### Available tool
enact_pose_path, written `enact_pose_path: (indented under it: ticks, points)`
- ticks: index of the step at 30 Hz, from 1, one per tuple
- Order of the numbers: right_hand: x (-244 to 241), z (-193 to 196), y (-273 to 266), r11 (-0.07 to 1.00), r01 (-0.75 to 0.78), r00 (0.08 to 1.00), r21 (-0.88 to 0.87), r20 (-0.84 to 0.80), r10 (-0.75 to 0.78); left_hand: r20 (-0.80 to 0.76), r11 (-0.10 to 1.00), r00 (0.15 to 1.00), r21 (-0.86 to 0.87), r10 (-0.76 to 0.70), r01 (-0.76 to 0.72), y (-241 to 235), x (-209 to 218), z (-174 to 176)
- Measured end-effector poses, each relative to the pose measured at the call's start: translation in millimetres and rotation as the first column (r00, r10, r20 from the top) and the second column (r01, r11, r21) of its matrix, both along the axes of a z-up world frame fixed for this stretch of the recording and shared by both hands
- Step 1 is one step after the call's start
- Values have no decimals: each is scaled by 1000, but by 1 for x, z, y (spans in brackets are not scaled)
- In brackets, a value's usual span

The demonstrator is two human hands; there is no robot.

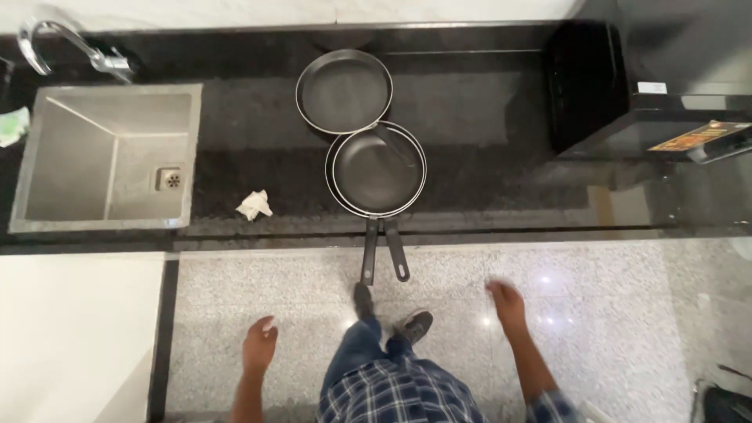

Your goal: The person cleans a black pot and a frying pan in a kitchen sink. They rinse the pot, wipe it with a cloth, and place it in a cabinet. They then rinse the frying pan and wipe it dry with a cloth.

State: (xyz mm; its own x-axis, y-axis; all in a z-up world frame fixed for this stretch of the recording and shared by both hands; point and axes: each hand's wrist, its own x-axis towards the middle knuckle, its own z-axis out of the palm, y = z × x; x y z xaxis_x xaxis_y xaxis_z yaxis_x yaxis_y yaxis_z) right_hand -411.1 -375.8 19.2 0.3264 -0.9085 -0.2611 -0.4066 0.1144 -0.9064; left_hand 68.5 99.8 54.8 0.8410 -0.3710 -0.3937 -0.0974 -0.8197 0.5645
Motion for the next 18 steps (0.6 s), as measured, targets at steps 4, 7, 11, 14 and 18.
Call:
enact_pose_path:
  ticks: [4, 7, 11, 14, 18]
  points:
    - [204, 156, -62, 973, -120, 951, -196, 259, 169, 240, 954, 969, -275, -54, 121, -26, -30, -27]
    - [312, 199, -92, 875, -201, 970, -441, 37, 241, 112, 907, 990, -402, -90, 127, -33, -45, -25]
    - [403, 227, -102, 719, -476, 845, -507, -489, 214, -32, 954, 993, -283, -113, 99, -5, -40, -44]
    - [459, 217, -115, 830, -486, 778, -273, -569, 268, -26, 964, 996, -254, -85, 76, 28, 3, -58]
    - [450, 193, -125, 935, -353, 825, 38, -459, 330, -216, 962, 976, -261, 29, -86, 75, 22, -39]
